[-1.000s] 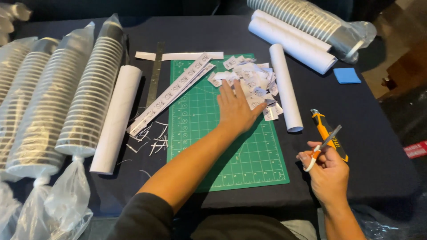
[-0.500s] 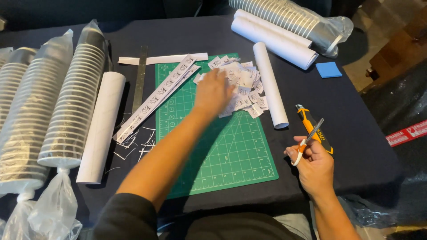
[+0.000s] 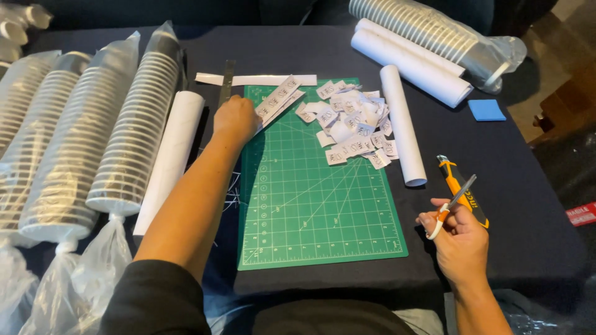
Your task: Cutting individual labels from a printed paper strip using scissors on a green cutting mat.
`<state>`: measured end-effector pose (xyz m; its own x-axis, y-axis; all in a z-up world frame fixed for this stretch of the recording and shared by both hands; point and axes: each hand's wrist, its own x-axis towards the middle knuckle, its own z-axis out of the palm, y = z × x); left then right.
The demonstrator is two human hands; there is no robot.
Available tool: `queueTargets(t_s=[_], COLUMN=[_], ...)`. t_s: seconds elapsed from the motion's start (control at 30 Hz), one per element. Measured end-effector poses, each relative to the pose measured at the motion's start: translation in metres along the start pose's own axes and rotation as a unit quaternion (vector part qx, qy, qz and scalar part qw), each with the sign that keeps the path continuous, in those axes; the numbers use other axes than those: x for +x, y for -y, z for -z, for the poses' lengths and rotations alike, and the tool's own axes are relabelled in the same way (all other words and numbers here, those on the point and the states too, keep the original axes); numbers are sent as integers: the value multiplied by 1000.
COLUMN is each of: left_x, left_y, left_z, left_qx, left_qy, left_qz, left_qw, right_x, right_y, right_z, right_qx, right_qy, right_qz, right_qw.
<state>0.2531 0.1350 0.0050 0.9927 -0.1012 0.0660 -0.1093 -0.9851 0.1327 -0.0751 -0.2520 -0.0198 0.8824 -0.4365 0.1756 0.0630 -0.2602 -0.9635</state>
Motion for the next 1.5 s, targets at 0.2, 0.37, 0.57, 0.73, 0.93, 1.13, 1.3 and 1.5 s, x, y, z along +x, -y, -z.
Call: queueTargets(t_s=[0.2, 0.37, 0.57, 0.73, 0.93, 1.13, 1.3, 1.5], left_x=[-2, 4, -5, -60, -187, -249, -266, -257], left_y=[3, 6, -3, -48, -109, -108, -92, -110], left_z=[-31, -53, -1, 75, 76, -1, 0, 14], left_qx=[-35, -28, -130, -240, -230, -214, -234, -243], left_qy=[-115, -231, -271, -212, -41, -190, -214, -242], left_qz=[-51, -84, -102, -87, -214, -330, -285, -306], left_qw=[991, 969, 948, 943, 949, 900, 905, 888], right_x=[-2, -5, -1, 1, 0, -15, -21, -39], right_y=[5, 6, 2, 4, -9, 3, 14, 51], right_z=[-4, -5, -2, -1, -10, -42, -69, -101], right_qx=[-4, -23, -15, -5, 45, 187, 119, 40], right_qy=[-10, -4, -9, -23, -30, 33, 4, 69], right_qz=[-10, 18, 23, 15, 55, 0, -11, -5], right_qw=[1000, 1000, 1000, 1000, 997, 982, 993, 997])
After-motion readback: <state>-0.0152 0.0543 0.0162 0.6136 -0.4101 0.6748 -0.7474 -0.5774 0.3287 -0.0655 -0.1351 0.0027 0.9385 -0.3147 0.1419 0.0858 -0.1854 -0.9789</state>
